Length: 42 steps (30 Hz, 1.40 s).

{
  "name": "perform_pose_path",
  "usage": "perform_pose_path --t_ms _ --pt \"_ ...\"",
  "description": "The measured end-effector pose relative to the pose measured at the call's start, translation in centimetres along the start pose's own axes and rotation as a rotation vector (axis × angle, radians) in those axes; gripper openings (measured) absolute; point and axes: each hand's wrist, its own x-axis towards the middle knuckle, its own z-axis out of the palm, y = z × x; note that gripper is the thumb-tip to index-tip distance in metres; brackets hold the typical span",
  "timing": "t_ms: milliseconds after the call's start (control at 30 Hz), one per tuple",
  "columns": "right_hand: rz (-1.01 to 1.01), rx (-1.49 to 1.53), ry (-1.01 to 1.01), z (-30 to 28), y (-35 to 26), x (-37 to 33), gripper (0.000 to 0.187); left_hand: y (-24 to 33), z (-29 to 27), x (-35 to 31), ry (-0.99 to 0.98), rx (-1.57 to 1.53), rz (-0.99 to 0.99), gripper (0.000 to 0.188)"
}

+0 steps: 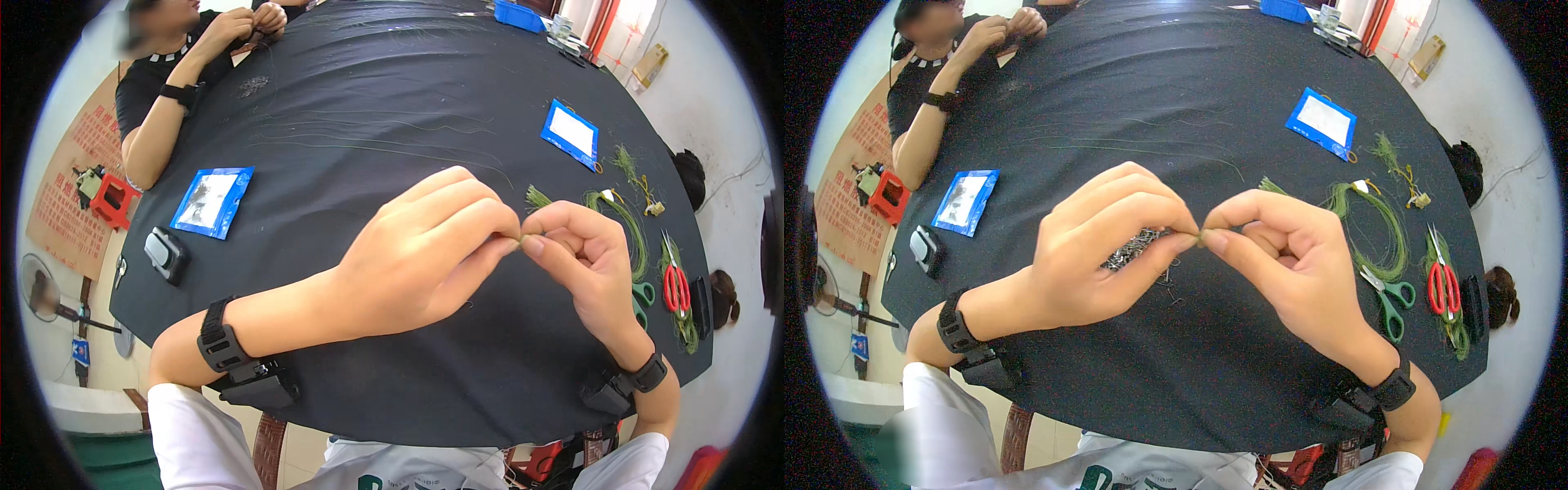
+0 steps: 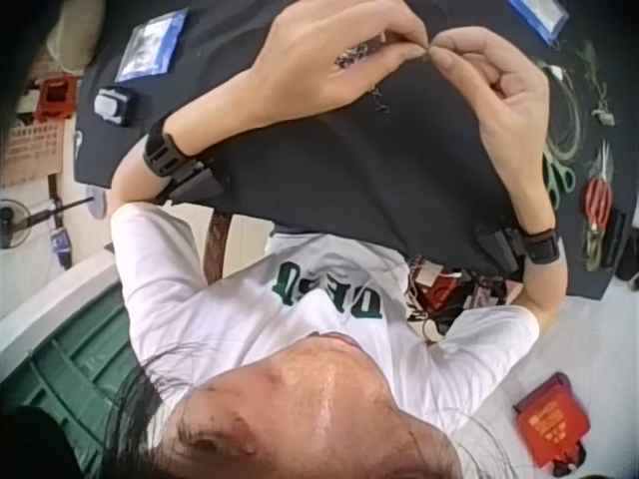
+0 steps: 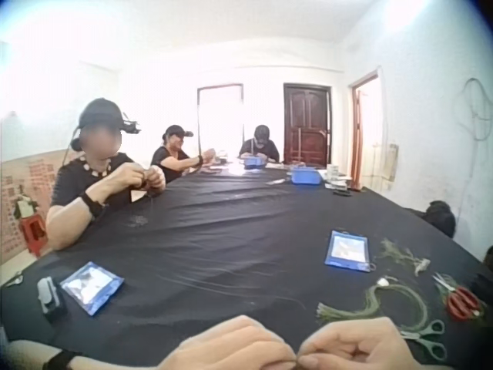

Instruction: Tying and assembling green feather-like material onto small fishing hooks using fishing line.

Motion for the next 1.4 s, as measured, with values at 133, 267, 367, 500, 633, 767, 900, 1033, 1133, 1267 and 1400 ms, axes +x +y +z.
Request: perform_pose_path --t_ms 133,267,367,500,633,767,900,1033,1133,1267,1400 --pt "-0.053 -0.168 -0.037 -0.1 -0.3 0.5 0.004 0.4 -0.4 0.1 -0.023 0.035 -0.118 0.015" --pt "0.008 -0.245 -0.017 -0.6 -0.3 1.3 0.004 -0.6 -1.4 0.2 -0.040 0.071 -0.258 0.009" --pt "0.054 -0.491 -0.019 -2.1 0.7 2.8 0.006 -1.9 -3.1 0.3 -0.032 0.041 -0.576 0.012" --pt "0.006 -0.684 -0.020 -5.0 2.9 4.7 0.008 -7.1 -7.4 -1.5 -0.025 0.146 -0.691 0.011" --pt "-0.015 -0.734 0.015 -7.8 4.4 6.1 0.009 -10.3 -13.6 -3.6 -0.036 0.240 -0.970 0.016" --pt "0.003 -0.480 -0.005 -7.3 6.1 7.2 0.011 -12.2 -16.5 -5.6 -0.044 0.406 -1.077 0.017" --pt "0.039 -0.386 -0.080 -5.2 6.5 7.9 0.013 -13.9 -18.6 -8.0 -0.124 0.641 -1.093 0.019" --pt "0.050 -0.500 -0.068 -3.8 6.2 8.3 0.015 -14.2 -19.1 -8.6 -0.115 0.785 -1.114 0.022" --pt "0.081 -0.621 -0.029 -2.9 5.5 8.3 0.017 -13.7 -19.2 -8.1 -0.077 0.712 -1.200 0.019" --pt "0.112 -0.708 -0.013 -3.0 5.0 8.0 0.017 -13.8 -19.7 -8.0 -0.070 0.723 -1.170 0.017" --pt "0.138 -0.723 -0.005 -4.0 5.3 8.1 0.018 -13.9 -19.7 -7.9 -0.065 0.773 -1.159 0.015"
